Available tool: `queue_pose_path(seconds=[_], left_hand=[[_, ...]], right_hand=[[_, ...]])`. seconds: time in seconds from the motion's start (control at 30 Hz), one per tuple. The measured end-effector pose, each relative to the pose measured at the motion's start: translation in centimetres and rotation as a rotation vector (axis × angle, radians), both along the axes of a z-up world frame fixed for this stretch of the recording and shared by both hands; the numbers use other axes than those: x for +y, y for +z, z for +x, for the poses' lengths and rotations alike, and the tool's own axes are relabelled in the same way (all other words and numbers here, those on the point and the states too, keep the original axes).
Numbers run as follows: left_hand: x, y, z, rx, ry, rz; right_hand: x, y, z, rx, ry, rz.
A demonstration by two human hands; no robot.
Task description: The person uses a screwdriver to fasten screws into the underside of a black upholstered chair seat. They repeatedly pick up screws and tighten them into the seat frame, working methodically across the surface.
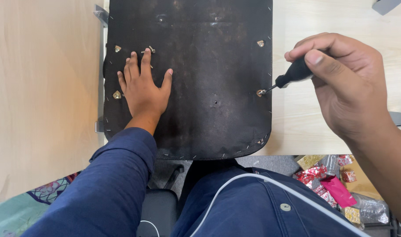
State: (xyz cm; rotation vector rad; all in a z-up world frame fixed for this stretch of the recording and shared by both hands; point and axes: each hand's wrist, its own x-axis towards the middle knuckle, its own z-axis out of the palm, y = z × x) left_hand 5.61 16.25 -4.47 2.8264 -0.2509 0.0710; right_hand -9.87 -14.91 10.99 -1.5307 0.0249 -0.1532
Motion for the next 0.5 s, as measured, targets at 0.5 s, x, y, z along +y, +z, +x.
queue_pose_path(seconds=[0.5], left_hand=[[-0.18,0.15,-0.17,0.020,0.024,-0.005]], right_hand=[[0.75,-0.77,0.89,-0.003,-0.030,0.047]])
